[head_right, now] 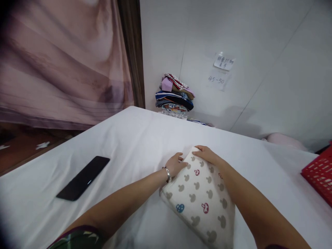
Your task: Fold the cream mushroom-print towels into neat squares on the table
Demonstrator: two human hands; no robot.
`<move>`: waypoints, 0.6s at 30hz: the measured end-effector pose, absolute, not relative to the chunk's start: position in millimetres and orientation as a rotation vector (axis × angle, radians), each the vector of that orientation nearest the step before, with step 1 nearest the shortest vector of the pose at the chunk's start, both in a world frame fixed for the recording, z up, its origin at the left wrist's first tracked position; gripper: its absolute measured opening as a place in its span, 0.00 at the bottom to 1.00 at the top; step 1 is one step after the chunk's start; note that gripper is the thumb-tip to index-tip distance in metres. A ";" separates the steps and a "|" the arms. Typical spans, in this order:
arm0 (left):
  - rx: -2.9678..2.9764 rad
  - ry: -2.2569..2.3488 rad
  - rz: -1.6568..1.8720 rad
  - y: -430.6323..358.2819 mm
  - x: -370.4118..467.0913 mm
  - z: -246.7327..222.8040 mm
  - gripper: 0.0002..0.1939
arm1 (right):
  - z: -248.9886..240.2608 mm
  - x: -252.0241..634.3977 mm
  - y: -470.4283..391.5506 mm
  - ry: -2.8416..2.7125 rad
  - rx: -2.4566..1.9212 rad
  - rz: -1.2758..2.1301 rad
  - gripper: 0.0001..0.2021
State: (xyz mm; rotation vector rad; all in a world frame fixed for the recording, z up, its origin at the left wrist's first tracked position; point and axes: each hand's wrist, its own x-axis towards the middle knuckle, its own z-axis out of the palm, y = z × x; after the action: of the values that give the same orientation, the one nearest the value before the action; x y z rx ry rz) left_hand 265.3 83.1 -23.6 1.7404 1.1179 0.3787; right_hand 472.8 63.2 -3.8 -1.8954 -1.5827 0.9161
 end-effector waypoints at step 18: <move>1.699 1.049 0.431 7.3 180.4 -18.1 0.28 | -11.5 457.9 54.1 -1.936 -2.185 0.183 0.20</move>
State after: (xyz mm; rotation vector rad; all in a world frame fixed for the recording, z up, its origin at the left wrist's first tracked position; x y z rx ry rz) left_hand 180.4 7.3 -18.1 1.6994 1.0491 0.4311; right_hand 457.9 54.1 -11.5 -2.1852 -1.9362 0.1833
